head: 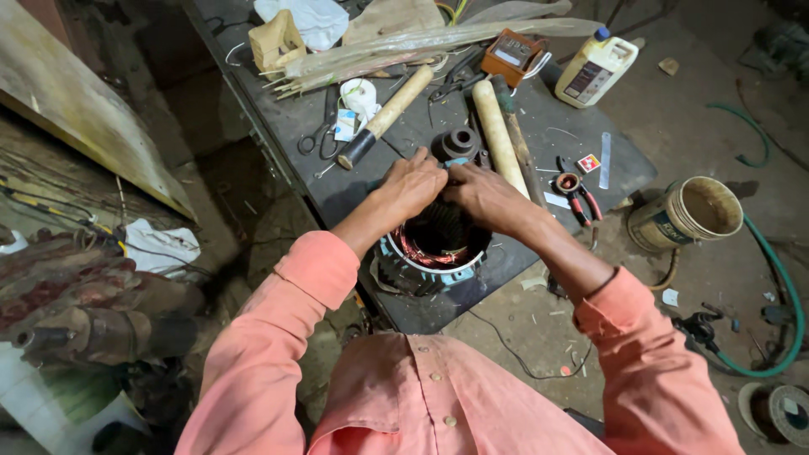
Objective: The person uses wooden mallets to tap the stator of an electric motor, then uses a screwdriver and a metal bar to adjust and press the copper windings inside the stator slots. The person repeatedly repositions the stator and uses different tools to manipulate the internal components.
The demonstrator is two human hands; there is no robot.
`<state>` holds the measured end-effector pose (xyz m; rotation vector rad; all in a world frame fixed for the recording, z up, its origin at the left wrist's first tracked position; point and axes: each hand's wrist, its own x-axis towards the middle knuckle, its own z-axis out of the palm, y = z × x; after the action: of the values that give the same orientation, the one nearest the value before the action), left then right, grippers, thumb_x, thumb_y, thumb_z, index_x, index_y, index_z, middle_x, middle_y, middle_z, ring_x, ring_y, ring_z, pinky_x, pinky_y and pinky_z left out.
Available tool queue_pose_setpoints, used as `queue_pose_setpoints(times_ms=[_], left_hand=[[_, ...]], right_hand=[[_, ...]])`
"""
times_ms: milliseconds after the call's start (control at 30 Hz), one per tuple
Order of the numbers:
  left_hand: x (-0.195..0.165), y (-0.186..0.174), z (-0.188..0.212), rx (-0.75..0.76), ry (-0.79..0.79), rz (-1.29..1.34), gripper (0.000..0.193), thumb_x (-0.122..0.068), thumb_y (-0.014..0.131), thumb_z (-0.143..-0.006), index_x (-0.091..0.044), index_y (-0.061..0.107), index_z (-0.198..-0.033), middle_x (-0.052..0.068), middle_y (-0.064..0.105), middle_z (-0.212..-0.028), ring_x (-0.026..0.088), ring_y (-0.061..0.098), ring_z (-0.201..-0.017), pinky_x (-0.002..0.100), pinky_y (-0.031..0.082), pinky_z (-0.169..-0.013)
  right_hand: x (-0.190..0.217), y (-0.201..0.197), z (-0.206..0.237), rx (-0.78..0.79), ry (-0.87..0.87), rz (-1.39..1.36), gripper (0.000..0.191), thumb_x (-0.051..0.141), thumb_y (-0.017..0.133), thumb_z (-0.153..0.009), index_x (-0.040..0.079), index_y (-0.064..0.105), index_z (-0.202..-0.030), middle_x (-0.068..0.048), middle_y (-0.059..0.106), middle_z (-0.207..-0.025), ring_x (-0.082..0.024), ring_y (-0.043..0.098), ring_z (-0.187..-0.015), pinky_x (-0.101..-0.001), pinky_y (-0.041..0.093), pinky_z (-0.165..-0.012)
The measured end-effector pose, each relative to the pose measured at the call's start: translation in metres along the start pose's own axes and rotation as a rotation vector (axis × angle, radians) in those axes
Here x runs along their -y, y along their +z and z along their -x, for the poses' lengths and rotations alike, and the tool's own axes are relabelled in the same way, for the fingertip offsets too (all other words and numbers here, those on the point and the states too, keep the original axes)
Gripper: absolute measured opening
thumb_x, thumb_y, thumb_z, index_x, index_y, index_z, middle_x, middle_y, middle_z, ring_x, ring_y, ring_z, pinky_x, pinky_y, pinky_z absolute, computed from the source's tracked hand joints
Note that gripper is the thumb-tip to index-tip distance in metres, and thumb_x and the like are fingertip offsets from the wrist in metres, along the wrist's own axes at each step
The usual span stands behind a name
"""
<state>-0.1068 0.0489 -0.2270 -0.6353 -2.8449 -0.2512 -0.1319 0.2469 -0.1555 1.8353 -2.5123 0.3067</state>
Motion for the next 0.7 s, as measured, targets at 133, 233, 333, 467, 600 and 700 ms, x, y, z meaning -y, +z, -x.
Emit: queue_pose_setpoints(times_ms=[133,233,333,467,600,700], left_hand=[[0.000,-0.001,-0.001,0.083,-0.014,-0.027,0.015,-0.010,0.061,-0.086,-0.008,0.070,-0.098,0.013,0.069,-0.113,0.035,0.055,-0.119,0.050,0.055,-0.083],[0.000,-0.001,-0.001,0.094,-0.043,-0.002,0.013,-0.009,0.061,-0.088,-0.008,0.070,-0.097,0.012,0.068,-0.114,0.035,0.055,-0.120,0.051,0.055,-0.083],[0.002,0.001,0.002,0.056,-0.026,0.010,0.013,-0.009,0.061,-0.087,-0.008,0.070,-0.098,0.013,0.068,-0.113,0.035,0.055,-0.119,0.051,0.054,-0.083],[0.003,0.004,0.001,0.033,-0.032,0.034,0.013,-0.010,0.059,-0.089,-0.008,0.070,-0.096,0.013,0.069,-0.112,0.035,0.055,-0.118,0.053,0.053,-0.084],[0.004,0.005,-0.001,0.050,-0.030,0.020,0.013,-0.011,0.058,-0.091,-0.007,0.070,-0.095,0.015,0.069,-0.110,0.036,0.056,-0.118,0.052,0.055,-0.083],[0.004,0.003,0.002,0.000,-0.020,0.046,0.012,-0.010,0.058,-0.089,-0.007,0.070,-0.091,0.014,0.069,-0.107,0.036,0.057,-0.114,0.053,0.055,-0.080]], right_hand=[[-0.004,0.004,-0.004,-0.041,-0.125,0.206,0.016,0.007,0.064,-0.077,0.010,0.073,-0.091,-0.015,0.063,-0.111,-0.031,0.062,-0.105,-0.0462,0.046,-0.090],[-0.006,0.007,-0.003,-0.050,-0.097,0.120,0.016,0.007,0.065,-0.078,0.008,0.072,-0.092,-0.010,0.063,-0.103,-0.029,0.062,-0.103,-0.0439,0.045,-0.084],[-0.007,0.010,-0.001,-0.080,-0.070,0.033,0.016,0.008,0.068,-0.075,0.007,0.071,-0.091,-0.009,0.063,-0.098,-0.028,0.062,-0.099,-0.0427,0.045,-0.082],[-0.008,0.014,0.000,-0.090,-0.039,-0.015,0.014,0.006,0.071,-0.073,0.008,0.069,-0.086,-0.008,0.062,-0.092,-0.028,0.061,-0.096,-0.0427,0.044,-0.081],[-0.010,0.015,0.001,-0.113,-0.043,-0.072,0.013,0.006,0.072,-0.073,0.007,0.068,-0.085,-0.010,0.060,-0.088,-0.031,0.059,-0.091,-0.0434,0.043,-0.078],[-0.009,0.014,0.001,-0.113,-0.002,-0.103,0.009,0.005,0.072,-0.076,0.005,0.067,-0.084,-0.010,0.059,-0.088,-0.031,0.058,-0.091,-0.0423,0.043,-0.077]])
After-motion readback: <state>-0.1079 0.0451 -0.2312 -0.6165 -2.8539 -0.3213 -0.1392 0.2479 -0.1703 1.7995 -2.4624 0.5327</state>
